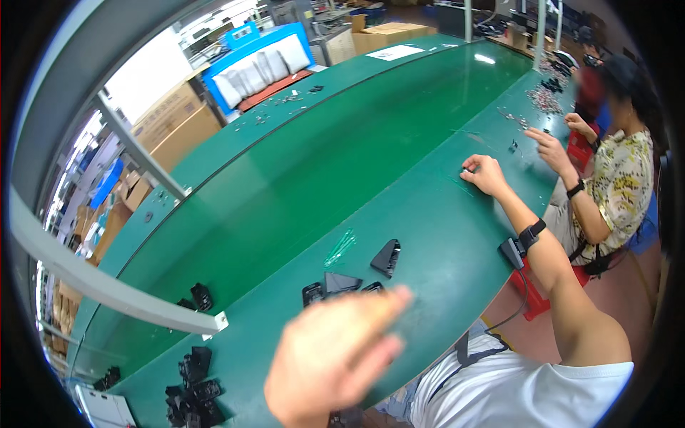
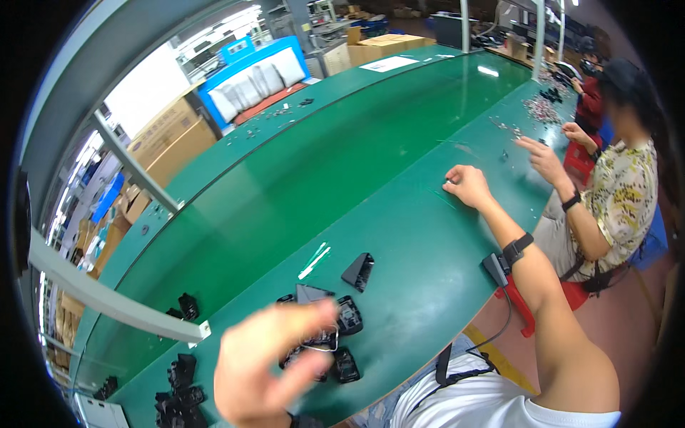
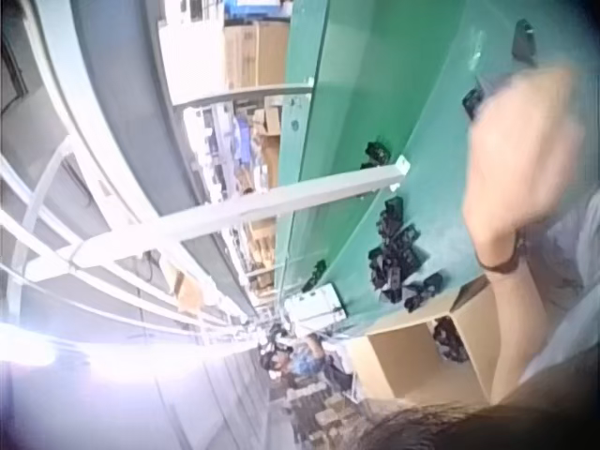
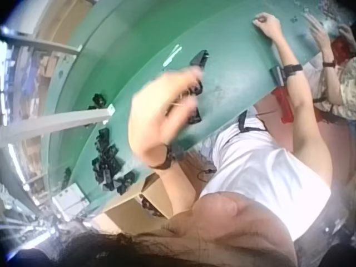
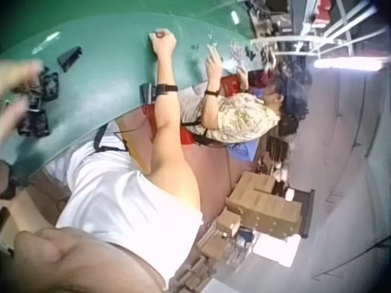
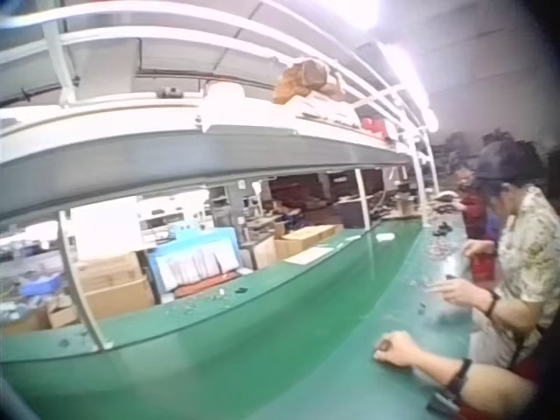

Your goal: The person assembles small black electronic devices at a green workbench. They pick up device housings, insert small components, and secure the parts by hand. The person places the finished units on the table and repeats the process with new components.

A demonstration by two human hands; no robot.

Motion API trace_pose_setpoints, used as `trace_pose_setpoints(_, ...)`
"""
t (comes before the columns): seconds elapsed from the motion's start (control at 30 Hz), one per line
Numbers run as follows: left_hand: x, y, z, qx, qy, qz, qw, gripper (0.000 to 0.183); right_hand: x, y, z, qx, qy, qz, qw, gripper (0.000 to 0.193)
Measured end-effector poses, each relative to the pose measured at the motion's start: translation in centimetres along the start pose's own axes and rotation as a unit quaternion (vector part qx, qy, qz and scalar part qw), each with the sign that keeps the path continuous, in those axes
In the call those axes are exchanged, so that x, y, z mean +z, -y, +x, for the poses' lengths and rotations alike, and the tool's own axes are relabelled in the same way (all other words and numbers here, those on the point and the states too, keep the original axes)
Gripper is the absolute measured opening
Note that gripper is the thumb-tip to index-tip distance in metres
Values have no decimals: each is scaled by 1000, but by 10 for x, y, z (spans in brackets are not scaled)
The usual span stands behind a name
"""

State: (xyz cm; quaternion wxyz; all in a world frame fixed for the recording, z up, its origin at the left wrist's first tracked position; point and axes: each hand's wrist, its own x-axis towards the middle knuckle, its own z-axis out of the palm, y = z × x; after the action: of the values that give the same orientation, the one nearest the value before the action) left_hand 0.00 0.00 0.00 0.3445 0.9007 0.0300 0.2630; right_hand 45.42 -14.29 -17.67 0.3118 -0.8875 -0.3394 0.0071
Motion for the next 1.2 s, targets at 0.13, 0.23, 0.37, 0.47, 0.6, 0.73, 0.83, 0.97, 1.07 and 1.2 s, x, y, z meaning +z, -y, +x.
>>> trace_pose_setpoints(0.13,-12,26,-8,-155,-102,39,982,30,9,59,1,-70,8,108,992,33)
trace_pose_setpoints(0.23,-6,67,-11,-235,-104,113,960,19,23,113,-20,-122,82,272,951,35)
trace_pose_setpoints(0.37,40,83,-3,-153,-18,214,965,31,53,184,-53,-197,203,352,892,33)
trace_pose_setpoints(0.47,77,81,4,-139,-37,217,966,36,72,200,-69,-198,231,352,885,34)
trace_pose_setpoints(0.6,94,75,9,-174,13,234,956,56,79,190,-67,-143,276,419,853,26)
trace_pose_setpoints(0.73,111,87,7,-170,110,229,952,68,80,182,-71,-82,335,464,816,20)
trace_pose_setpoints(0.83,108,87,11,-208,134,248,936,71,82,184,-70,-89,345,514,781,15)
trace_pose_setpoints(0.97,101,93,7,-219,41,126,967,57,81,184,-73,-55,343,593,726,16)
trace_pose_setpoints(1.07,90,97,9,-223,-80,93,967,43,80,184,-70,-56,370,596,711,17)
trace_pose_setpoints(1.2,74,114,3,-279,-104,32,954,37,80,185,-76,-86,385,579,714,12)
